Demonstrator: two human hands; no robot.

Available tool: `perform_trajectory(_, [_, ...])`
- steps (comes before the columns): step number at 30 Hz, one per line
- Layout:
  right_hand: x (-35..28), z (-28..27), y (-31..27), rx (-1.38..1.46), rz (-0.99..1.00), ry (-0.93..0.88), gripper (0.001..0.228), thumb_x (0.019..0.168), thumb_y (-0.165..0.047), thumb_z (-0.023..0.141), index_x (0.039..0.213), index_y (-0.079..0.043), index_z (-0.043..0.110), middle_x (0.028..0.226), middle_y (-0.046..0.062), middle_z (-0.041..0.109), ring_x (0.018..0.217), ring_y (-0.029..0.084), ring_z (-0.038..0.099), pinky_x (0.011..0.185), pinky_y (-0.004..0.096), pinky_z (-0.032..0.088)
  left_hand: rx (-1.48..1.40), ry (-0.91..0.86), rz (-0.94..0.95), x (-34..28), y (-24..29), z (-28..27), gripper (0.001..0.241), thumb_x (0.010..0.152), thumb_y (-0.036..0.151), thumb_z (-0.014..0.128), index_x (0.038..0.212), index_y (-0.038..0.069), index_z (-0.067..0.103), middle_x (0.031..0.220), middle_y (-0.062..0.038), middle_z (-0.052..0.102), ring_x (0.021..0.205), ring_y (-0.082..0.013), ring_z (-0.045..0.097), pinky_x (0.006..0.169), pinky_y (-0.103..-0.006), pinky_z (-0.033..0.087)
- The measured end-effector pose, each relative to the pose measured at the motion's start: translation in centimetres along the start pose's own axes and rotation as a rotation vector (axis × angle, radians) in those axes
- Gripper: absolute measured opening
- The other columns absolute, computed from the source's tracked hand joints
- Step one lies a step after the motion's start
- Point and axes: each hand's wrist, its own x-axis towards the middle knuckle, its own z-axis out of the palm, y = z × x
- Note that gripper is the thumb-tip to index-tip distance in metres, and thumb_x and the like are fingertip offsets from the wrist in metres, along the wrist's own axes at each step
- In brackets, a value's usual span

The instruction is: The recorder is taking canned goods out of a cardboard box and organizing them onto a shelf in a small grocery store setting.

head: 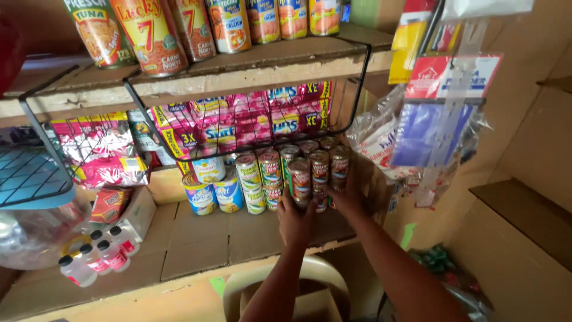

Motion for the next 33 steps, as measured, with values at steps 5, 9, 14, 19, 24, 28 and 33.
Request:
perform_trajectory(5, [0.2,-0.2,-0.6,-0.172,-0.084,0.067,0.104,0.058,-0.004,0.093,0.148,-0.009,0.04,0.141,0.015,0.057,0.129,0.03,0.055,0.11,0.043,0.044,0.282,-0.117,-0.124,-0.3,-2.5,1.4,0.081,0.075,0.057,0.079,0.142,0.023,0.049,0.14,-0.013,0.056,0.127,-0.0374,0.059,0.097,-0.0511,0.053])
perform_trajectory(9, [-0.2,0.7,1.2,0.149,0.175,0.052,0.094,0.063,-0.006,0.088,0.147,-0.007,0.046,0.138,0.012,0.063,0.124,0.029,0.062,0.105,0.043,0.051,0.275,-0.087,-0.006,-0.7,-1.8,0.6,0.087,0.075,0.054,0.08,0.147,0.022,0.045,0.135,-0.013,0.059,0.128,-0.0391,0.057,0.097,-0.0518,0.052])
perform_trajectory(14, [-1.4,0.4,-1.9,0.157,-0.105,0.092,0.108,0.049,-0.003,0.09,0.144,-0.004,0.037,0.135,0.015,0.056,0.121,0.031,0.057,0.102,0.043,0.048,-0.184,-0.116,0.097,-1.4,-0.2,-0.9,0.097,0.078,0.054,0.074,0.156,0.018,0.03,0.143,-0.016,0.058,0.121,-0.0336,0.065,0.097,-0.0447,0.052])
perform_trajectory(19, [-1.9,0.5,1.8,-0.126,-0.024,0.12,0.089,0.065,-0.004,0.087,0.142,-0.004,0.042,0.132,0.018,0.06,0.121,0.032,0.061,0.105,0.043,0.048,-0.087,-0.183,-0.015,-1.0,-0.5,-0.4,0.087,0.086,0.053,0.068,0.157,0.018,0.032,0.138,-0.016,0.065,0.118,-0.0322,0.068,0.097,-0.0435,0.052])
perform_trajectory(24, [-5.3,-0.6,-1.0,-0.176,-0.125,0.098,0.081,0.075,-0.007,0.084,0.145,-0.003,0.044,0.133,0.019,0.061,0.123,0.033,0.062,0.108,0.044,0.049,-0.061,-0.136,0.097,-1.6,-1.7,0.0,0.077,0.095,0.049,0.067,0.155,0.012,0.035,0.131,-0.021,0.067,0.113,-0.04,0.067,0.091,-0.0472,0.053])
perform_trajectory(28, [-9.6,-2.0,-3.5,-0.204,-0.186,0.063,0.082,0.08,-0.013,0.089,0.145,0.001,0.041,0.133,0.021,0.061,0.122,0.033,0.06,0.108,0.044,0.047,-0.122,-0.104,0.144,-3.1,-4.0,0.0,0.073,0.093,0.051,0.068,0.148,0.011,0.044,0.109,-0.017,0.076,0.097,-0.0353,0.077,0.08,-0.0422,0.059])
perform_trajectory(33, [-16.2,-4.1,-9.0,0.069,-0.143,-0.072,0.08,0.093,-0.016,0.086,0.152,0.001,0.035,0.145,0.019,0.054,0.134,0.028,0.054,0.117,0.042,0.043,-0.268,-0.149,0.187,-8.4,-2.9,-6.0,0.078,0.091,0.053,0.072,0.147,0.006,0.045,0.109,-0.015,0.076,0.1,-0.0289,0.078,0.085,-0.0381,0.061])
